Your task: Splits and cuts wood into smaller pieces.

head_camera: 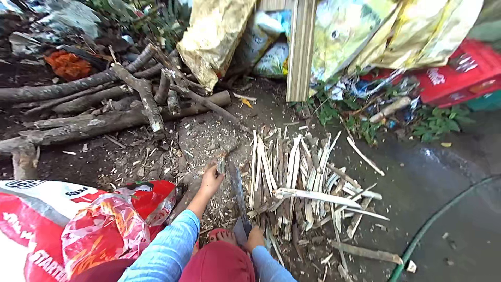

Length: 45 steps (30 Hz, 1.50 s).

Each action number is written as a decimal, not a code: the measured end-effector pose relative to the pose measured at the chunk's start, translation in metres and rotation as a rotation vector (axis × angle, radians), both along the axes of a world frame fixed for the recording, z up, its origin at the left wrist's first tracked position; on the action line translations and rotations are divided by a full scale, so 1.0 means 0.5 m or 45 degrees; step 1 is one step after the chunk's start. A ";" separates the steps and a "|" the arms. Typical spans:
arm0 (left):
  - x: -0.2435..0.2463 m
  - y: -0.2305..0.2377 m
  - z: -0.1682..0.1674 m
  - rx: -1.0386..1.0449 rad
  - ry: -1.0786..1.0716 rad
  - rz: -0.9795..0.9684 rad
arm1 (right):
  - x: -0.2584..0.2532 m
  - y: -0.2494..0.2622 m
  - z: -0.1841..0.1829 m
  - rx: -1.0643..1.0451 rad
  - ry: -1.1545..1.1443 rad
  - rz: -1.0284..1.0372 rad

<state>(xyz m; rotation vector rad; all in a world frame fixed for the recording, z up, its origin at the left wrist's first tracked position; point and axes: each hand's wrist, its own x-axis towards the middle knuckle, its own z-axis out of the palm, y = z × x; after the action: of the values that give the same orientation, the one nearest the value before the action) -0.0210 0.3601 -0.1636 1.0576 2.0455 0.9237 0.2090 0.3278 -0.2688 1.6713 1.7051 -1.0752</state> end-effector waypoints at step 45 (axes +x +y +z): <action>-0.050 0.018 0.149 -0.048 0.084 -0.259 | 0.056 -0.015 0.328 0.465 0.521 -0.005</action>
<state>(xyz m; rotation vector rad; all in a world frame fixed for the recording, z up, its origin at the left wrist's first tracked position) -0.0459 0.3693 -0.0889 1.2637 1.9563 0.7532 0.2370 0.3206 -0.1046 1.7525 2.2725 -1.2285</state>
